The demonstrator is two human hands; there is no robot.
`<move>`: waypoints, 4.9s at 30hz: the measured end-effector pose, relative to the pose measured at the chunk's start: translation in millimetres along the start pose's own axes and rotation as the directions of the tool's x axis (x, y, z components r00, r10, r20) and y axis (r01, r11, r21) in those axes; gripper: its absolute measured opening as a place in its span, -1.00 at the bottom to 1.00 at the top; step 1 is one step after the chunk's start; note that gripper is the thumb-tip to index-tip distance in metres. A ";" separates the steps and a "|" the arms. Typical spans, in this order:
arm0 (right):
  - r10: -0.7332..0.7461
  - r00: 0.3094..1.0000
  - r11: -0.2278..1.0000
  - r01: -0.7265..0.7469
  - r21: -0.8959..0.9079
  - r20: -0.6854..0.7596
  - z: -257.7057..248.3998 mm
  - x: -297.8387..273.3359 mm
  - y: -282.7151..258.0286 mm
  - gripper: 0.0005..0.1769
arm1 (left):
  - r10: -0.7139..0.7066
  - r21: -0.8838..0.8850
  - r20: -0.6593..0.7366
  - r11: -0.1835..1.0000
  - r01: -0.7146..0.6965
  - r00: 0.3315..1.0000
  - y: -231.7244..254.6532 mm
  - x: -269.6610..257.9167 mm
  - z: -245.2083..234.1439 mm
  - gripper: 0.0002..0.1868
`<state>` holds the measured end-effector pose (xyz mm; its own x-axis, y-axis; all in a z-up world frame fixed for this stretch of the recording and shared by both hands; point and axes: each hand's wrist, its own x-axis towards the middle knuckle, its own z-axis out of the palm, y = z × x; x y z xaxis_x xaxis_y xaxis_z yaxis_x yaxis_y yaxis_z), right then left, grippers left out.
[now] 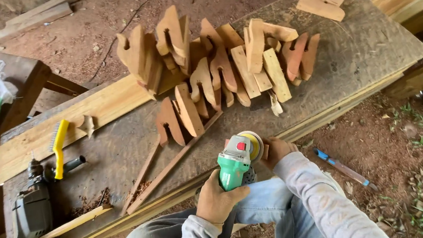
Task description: Sanding small curved wood pieces using an angle grinder with a sanding disc.
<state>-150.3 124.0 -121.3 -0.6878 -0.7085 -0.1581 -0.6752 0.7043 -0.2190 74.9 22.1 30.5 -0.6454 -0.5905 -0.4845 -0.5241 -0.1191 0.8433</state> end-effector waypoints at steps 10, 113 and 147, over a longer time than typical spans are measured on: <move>-0.007 0.994 0.998 0.014 -0.060 0.112 -17.5 -2.2 -13.4 -0.56 | 0.008 0.121 -0.023 0.993 -0.005 1.000 -6.6 4.4 6.9 -0.45; -0.609 0.687 0.513 0.722 0.465 -0.396 145.4 59.1 105.2 -0.54 | -0.074 0.408 0.012 0.911 0.062 0.997 -44.6 57.8 24.0 -0.20; -0.485 0.853 0.592 0.481 0.647 -0.191 138.1 38.2 71.3 -0.28 | 0.020 0.615 -0.018 0.788 -0.004 1.000 -46.8 40.4 30.9 -0.35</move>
<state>-188.0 141.1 -275.9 -0.3102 -0.9379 0.1555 -0.5584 0.0474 -0.8282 56.2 28.5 -35.7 -0.6455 -0.6074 -0.4631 -0.7521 0.3997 0.5240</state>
